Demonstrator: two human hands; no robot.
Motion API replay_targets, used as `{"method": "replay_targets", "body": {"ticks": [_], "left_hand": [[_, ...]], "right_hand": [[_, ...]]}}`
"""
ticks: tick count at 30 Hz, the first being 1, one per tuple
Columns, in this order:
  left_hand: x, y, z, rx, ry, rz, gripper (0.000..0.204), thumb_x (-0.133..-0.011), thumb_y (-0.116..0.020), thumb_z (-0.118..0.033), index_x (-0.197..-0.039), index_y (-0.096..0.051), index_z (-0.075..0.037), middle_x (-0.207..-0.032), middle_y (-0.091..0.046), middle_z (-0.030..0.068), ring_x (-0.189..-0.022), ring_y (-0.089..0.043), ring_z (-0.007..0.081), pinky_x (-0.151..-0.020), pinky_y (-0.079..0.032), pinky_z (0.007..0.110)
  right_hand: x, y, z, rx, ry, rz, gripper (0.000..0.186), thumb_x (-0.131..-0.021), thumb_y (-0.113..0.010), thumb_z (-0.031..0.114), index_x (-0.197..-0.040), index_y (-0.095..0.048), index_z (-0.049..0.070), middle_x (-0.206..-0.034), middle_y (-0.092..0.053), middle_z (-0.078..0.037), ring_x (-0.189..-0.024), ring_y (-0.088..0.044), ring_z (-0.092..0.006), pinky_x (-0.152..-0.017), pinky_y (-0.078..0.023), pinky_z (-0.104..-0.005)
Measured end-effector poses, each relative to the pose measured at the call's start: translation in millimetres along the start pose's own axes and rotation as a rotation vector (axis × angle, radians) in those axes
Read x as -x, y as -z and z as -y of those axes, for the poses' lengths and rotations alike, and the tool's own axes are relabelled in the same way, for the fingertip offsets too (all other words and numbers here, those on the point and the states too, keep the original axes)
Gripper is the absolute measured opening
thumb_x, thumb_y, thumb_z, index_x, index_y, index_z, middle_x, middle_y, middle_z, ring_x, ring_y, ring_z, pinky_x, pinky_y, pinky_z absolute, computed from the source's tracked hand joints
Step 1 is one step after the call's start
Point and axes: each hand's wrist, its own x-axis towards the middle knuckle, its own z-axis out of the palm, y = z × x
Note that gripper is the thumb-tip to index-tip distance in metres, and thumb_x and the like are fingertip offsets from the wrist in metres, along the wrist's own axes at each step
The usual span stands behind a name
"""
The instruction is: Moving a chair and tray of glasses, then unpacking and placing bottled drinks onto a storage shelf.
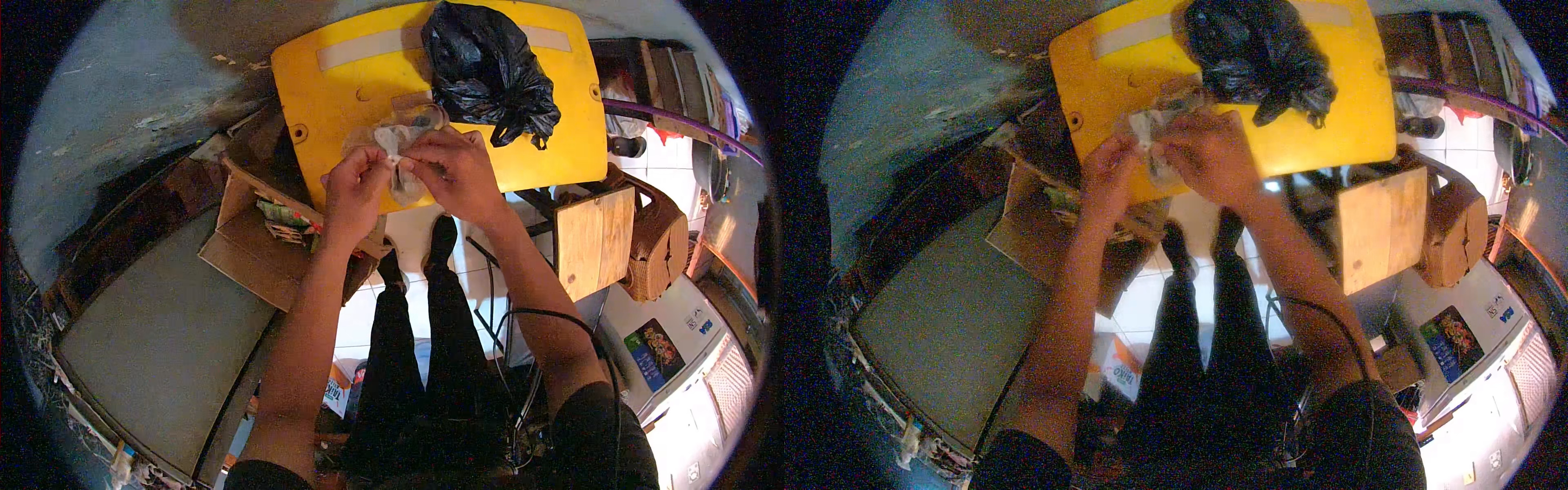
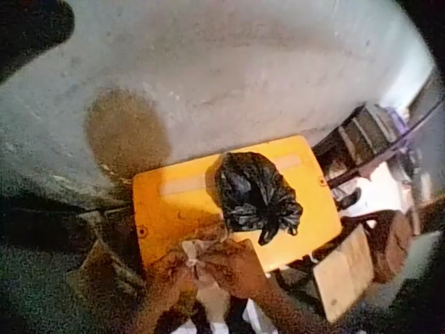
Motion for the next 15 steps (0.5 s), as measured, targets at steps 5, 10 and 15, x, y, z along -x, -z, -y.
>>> {"method": "replay_targets", "body": {"ticks": [5,10,15], "left_hand": [[-1.8,1.5,4.1,-0.018,-0.017,0.035,0.019,-0.087,-0.065,-0.020,-0.089,-0.064,-0.001,-0.074,-0.059,-0.0005,-0.070,-0.052,0.0074,-0.067,-0.043,0.025],[-3.9,4.3,9.9,-0.042,-0.046,0.066,0.020,-0.089,-0.065,-0.021,-0.091,-0.063,-0.001,-0.075,-0.058,-0.0018,-0.070,-0.051,0.0070,-0.066,-0.042,0.025],[3.9,-0.6,-0.1,-0.048,-0.046,0.052,0.016,-0.086,-0.068,-0.021,-0.093,-0.064,-0.006,-0.077,-0.058,-0.0020,-0.072,-0.053,0.0084,-0.073,-0.041,0.029]], "right_hand": [[-7.4,5.0,12.2,-0.219,-0.139,-0.111,0.013,-0.077,-0.075,0.010,-0.088,-0.071,0.007,-0.088,-0.067,-0.009,-0.083,-0.063,-0.0277,-0.073,-0.046,-0.0369],[-8.1,5.3,18.5,-0.299,-0.218,-0.013,0.014,-0.076,-0.075,0.007,-0.087,-0.068,0.001,-0.083,-0.067,-0.013,-0.077,-0.065,-0.0299,-0.070,-0.050,-0.0354],[-8.0,7.2,16.9,-0.260,-0.248,0.060,0.010,-0.079,-0.070,0.005,-0.086,-0.067,-0.001,-0.081,-0.065,-0.015,-0.075,-0.064,-0.0334,-0.070,-0.051,-0.0370]]}}
